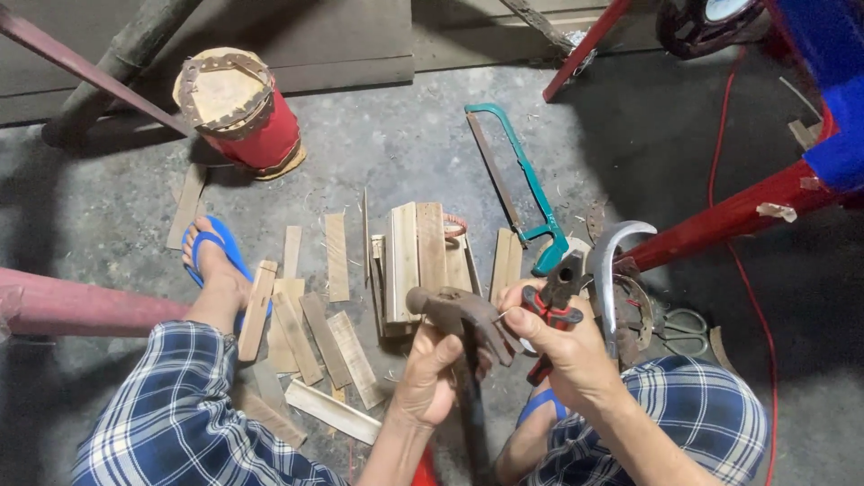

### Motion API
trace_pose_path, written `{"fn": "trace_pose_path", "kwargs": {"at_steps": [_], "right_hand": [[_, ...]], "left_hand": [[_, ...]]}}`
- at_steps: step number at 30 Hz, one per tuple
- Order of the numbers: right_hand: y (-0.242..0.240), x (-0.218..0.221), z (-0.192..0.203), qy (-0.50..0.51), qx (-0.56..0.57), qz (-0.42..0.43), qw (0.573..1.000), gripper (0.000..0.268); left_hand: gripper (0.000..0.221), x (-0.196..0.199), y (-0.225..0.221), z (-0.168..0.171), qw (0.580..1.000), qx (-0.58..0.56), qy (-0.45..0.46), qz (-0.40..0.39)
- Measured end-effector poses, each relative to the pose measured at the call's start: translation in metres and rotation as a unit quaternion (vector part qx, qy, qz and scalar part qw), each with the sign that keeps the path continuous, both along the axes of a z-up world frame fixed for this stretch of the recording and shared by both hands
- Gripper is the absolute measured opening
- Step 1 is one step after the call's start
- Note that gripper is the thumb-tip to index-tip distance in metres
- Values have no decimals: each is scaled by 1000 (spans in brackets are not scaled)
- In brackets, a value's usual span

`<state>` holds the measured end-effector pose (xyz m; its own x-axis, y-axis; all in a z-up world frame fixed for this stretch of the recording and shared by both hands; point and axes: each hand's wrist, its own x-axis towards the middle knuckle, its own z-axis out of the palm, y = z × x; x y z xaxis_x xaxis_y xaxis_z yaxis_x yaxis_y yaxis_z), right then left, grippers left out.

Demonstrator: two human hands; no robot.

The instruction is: The person is assembling a wooden percussion instrument by nailing thin wooden slats onto a circular frame.

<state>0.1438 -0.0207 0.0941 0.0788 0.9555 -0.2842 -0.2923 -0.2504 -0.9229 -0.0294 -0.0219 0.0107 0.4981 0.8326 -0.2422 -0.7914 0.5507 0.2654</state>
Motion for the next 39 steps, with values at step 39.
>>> {"fn": "trace_pose_path", "kwargs": {"at_steps": [39], "right_hand": [[-8, 5, 10, -238, 162, 73, 955, 9]], "left_hand": [[34, -13, -4, 26, 990, 3, 143, -12]]}}
